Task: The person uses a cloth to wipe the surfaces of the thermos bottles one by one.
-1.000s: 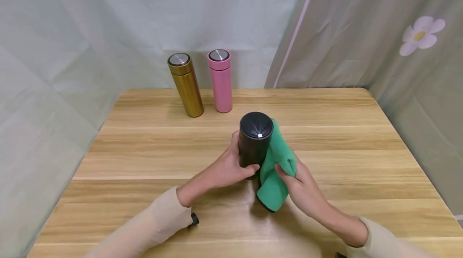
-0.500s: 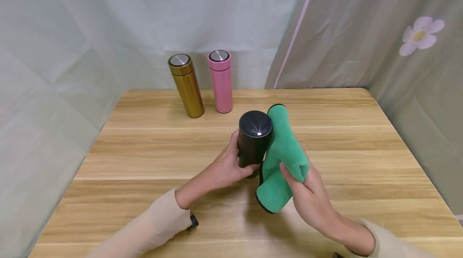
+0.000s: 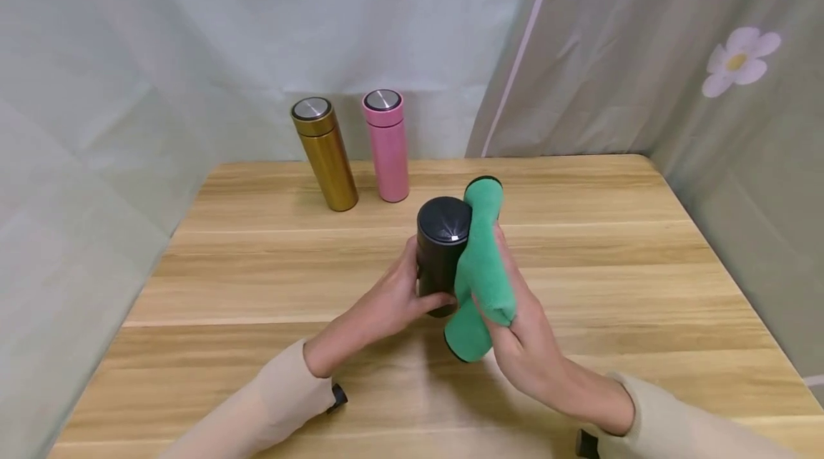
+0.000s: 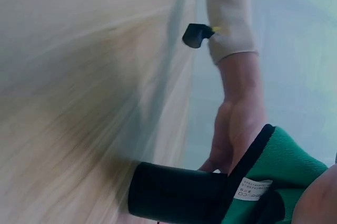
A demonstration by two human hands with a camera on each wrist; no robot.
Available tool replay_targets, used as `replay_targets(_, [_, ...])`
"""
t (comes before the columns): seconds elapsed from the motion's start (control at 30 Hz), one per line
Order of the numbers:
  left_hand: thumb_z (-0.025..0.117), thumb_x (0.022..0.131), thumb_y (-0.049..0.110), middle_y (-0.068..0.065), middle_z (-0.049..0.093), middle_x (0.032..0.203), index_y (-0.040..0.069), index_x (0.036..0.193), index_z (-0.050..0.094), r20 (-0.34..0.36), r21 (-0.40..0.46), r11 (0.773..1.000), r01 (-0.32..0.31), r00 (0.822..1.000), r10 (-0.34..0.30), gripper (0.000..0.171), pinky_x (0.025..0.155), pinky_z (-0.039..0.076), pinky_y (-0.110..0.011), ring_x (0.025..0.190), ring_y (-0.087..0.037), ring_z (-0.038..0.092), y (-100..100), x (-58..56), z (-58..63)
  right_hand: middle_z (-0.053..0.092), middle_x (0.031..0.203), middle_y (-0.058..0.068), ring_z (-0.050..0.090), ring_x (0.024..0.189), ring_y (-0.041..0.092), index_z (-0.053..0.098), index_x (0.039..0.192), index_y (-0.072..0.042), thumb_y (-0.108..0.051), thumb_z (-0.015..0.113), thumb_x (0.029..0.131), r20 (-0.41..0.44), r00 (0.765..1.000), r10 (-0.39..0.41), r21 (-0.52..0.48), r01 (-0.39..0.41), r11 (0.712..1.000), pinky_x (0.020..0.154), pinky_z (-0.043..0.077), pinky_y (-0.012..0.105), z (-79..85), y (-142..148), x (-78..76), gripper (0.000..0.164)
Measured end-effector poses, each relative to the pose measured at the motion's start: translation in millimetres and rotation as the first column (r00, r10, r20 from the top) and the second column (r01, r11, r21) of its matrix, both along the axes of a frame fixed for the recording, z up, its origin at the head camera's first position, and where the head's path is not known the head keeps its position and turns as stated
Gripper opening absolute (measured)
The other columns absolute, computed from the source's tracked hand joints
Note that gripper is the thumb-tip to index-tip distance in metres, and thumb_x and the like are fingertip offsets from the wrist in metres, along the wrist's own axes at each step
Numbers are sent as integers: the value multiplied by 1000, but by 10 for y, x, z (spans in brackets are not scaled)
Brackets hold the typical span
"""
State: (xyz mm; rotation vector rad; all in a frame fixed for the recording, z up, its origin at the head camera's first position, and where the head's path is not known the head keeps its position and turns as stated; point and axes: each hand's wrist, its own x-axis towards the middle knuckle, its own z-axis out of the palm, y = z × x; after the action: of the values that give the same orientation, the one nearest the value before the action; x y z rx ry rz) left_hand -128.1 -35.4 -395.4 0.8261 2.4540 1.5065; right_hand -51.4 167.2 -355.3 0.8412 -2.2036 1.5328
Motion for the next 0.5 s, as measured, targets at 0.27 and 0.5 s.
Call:
replay_targets(0.27, [77,85,1,-17,53,137,5,149,25,-43,-27,996,83,996,-84,83,108,47,-48,129,-27,55,-70,-32,9,3,172,13,9,157,35,2,165,-4,11,49,99,-40,998,-47,126,51,991,126,12,38,-121,-32,-45,83])
replay_targets(0.5, [77,88,-1,-22,52,138,2,151,22,-70,-32,994,109,991,-111,83,105,49,-50,130,-31,54,-100,-47,10,-4,172,13,9,157,33,-6,164,-3,19,49,94,8,999,-38,201,36,979,125,12,34,-211,-27,-35,92])
